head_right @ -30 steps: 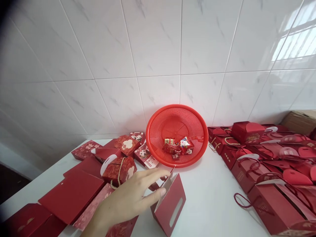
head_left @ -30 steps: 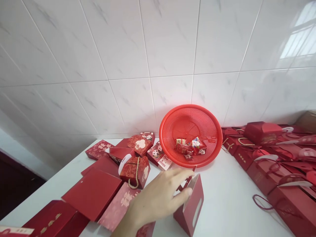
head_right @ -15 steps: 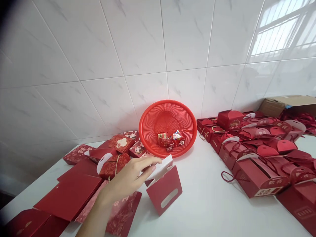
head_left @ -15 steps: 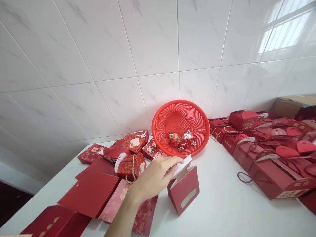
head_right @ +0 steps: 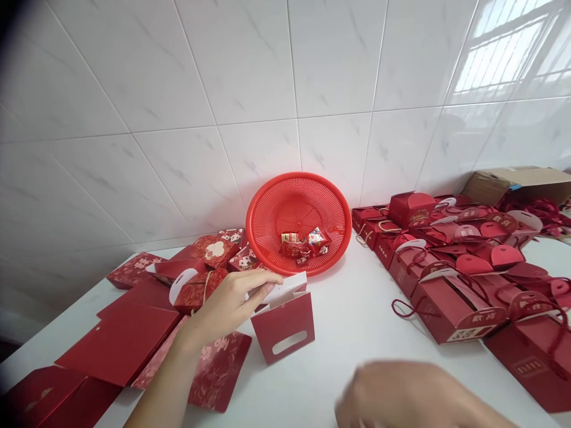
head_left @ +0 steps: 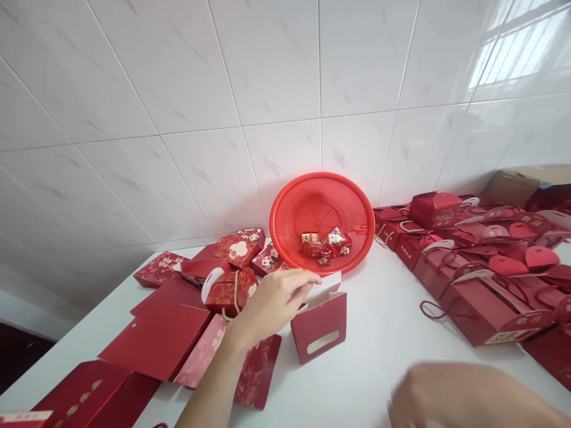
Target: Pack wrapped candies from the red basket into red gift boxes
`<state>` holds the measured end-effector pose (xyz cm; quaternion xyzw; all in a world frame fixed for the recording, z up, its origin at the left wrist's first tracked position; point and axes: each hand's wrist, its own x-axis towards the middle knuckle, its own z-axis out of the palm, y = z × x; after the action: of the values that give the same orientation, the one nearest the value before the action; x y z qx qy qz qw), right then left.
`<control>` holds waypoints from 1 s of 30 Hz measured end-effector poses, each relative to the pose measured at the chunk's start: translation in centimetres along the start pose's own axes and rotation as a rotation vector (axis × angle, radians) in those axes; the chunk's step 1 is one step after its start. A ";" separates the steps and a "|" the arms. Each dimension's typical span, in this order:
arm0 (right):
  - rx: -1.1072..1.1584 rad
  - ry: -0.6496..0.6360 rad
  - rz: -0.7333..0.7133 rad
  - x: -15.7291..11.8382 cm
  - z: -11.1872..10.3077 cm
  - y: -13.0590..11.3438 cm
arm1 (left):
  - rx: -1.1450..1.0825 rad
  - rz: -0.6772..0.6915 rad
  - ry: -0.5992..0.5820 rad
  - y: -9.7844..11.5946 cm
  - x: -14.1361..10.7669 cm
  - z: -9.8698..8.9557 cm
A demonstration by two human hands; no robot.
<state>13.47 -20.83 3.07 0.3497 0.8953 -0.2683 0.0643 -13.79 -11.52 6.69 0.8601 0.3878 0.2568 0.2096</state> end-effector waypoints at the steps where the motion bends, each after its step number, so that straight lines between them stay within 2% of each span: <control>1: 0.028 0.041 -0.011 0.3 -1.5 0.5 | -0.001 -0.002 0.004 -0.1 0.1 0.1; 4: 0.247 0.427 -0.064 1.8 -5.3 1.7 | -0.020 -0.008 0.002 -0.2 0.3 0.2; 5: 0.261 0.515 -0.098 2.5 -6.1 2.0 | -0.032 -0.012 -0.004 -0.2 0.3 0.2; 7: 0.227 0.585 -0.146 4.0 -7.1 2.5 | -0.063 -0.031 -0.016 -0.2 0.5 0.1; 14: 0.114 0.515 -0.086 7.5 -7.7 3.0 | -0.102 -0.107 -0.089 -0.8 0.7 0.0; 22: 0.137 0.450 -0.080 7.9 -8.8 3.2 | -0.149 -0.090 -0.161 -1.3 0.7 0.0; 30: 0.082 0.428 -0.115 8.4 -8.6 3.4 | -0.016 -0.122 -0.173 -1.5 0.6 0.4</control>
<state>10.11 -9.25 6.38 0.3494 0.8953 -0.2275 -0.1569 -14.03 -10.16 5.72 0.8520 0.4179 0.1714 0.2647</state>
